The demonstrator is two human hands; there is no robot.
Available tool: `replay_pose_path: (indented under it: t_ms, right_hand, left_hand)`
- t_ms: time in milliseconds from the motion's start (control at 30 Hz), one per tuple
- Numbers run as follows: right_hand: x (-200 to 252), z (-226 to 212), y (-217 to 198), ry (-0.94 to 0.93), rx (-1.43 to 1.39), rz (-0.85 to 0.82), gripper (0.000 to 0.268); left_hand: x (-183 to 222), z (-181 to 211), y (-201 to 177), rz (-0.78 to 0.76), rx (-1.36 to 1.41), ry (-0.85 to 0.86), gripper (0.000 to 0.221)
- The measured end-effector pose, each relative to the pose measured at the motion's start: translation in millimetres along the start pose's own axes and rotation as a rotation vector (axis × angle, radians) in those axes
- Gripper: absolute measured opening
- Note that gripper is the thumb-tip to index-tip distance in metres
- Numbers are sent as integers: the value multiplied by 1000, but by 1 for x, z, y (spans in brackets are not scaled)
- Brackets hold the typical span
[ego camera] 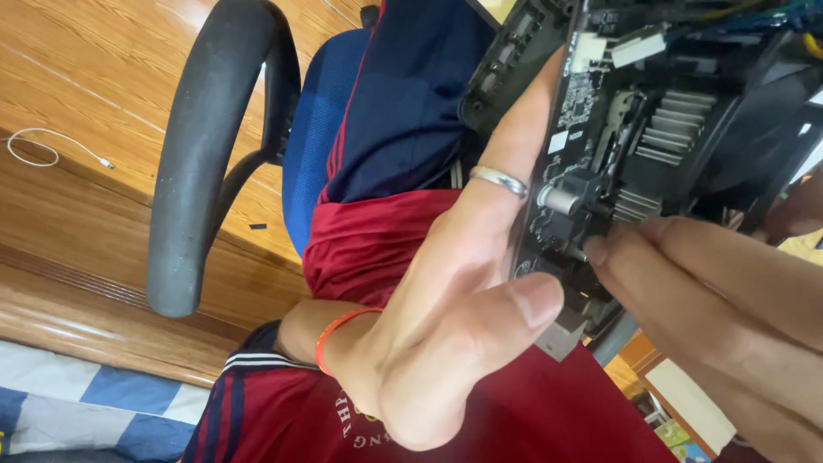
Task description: The person is repairing a motherboard, specifically handling and inspecting a CPU heat sink and RAM module.
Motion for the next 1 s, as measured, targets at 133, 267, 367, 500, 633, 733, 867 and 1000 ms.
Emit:
replay_pose_path:
  t_ms: [133,267,367,500,633,733,867,1000]
  right_hand:
    - [4,-7,6,-45,89,-31,47]
    - [-2,-9,0,119,-201,19,45]
    - [-3,3,-4,206,-354,54,45]
    - [-3,0,-5,44,-204,59,45]
    - [-9,4,-4,148,-283,5,43]
    - [9,10,22,186,-545,-39,42]
    - [-14,17,12,28,-550,49,34]
    - [-35,-3,-35,-422,-7,456,20]
  left_hand:
    - [2,2,-3,45,-85,45,90]
    - [-4,5,2,15,-49,-21,90]
    - [-5,-2,3,24,-64,-123,94]
    - [-4,3,3,3,-37,-44,92]
    - [-7,2,2,45,-74,-51,91]
    - [-2,2,-3,48,-137,21,89]
    - [-3,-3,-2,63,-123,18,91]
    - [-8,-1,-5,87,-137,82,90]
Point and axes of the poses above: each hand's wrist, its own x-axis away from the middle knuckle, its own y-axis out of the palm, z = x × y, the point moved 8 cm from there along -x, towards the middle knuckle, and after that the axes turned 1 degree about y, right-handed, at the moved point
